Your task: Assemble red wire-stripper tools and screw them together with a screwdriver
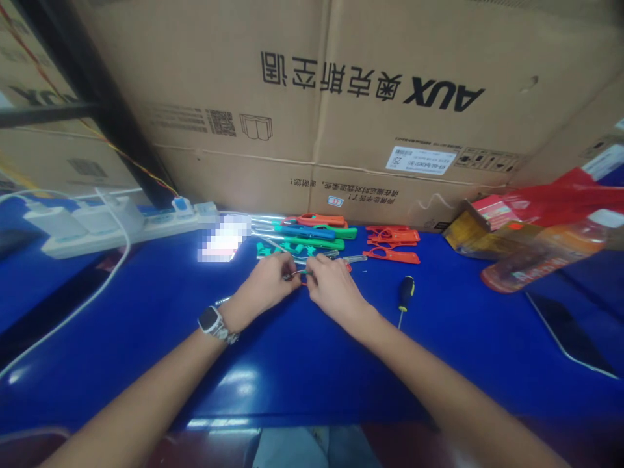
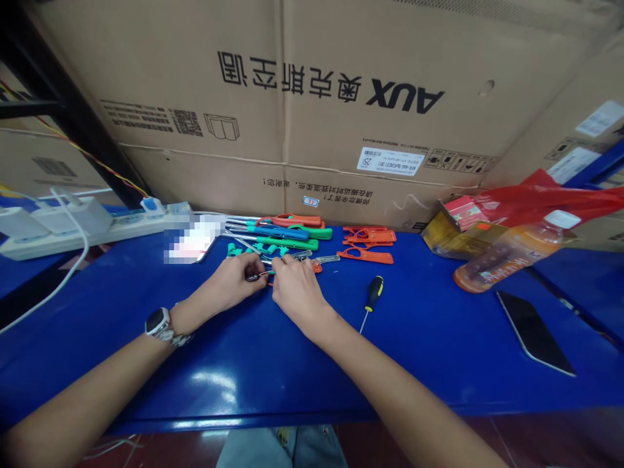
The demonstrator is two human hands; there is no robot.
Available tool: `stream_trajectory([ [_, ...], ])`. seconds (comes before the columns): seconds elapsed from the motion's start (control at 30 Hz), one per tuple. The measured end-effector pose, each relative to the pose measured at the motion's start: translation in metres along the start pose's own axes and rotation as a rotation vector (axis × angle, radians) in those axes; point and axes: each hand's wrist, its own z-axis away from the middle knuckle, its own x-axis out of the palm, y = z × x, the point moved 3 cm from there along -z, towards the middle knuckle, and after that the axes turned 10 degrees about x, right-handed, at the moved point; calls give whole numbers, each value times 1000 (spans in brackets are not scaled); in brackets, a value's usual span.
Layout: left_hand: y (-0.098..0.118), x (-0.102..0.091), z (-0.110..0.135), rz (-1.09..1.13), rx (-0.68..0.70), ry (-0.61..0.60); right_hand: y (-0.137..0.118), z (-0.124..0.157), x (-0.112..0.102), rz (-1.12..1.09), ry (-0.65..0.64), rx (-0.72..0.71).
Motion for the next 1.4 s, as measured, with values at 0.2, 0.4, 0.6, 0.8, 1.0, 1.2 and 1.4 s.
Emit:
stream_trajectory([
  [0.2,1,8,0,12,-22,26,-6,-4,-4,55,-5,-16],
  [0.4,1,6,2,-1,-11,20,-7,-6,-7,110,-31,-21],
  [0.6,0,4,0,47,-32,12,-3,-3,0,132,-14,-87],
  [0.8,-1,2,0,50,-17,-6,12,5,8,65,-1,-163],
  [1.0,4,-12,-2,-52,131,-38,32,20,10,-74,13,-244],
  [1.2,26,-17,1,-160,425,-145,28,27,11,-206,-89,-248],
  [1.4,25,-11,3,-198,453,-103,46,14,7,-472,0,-169],
])
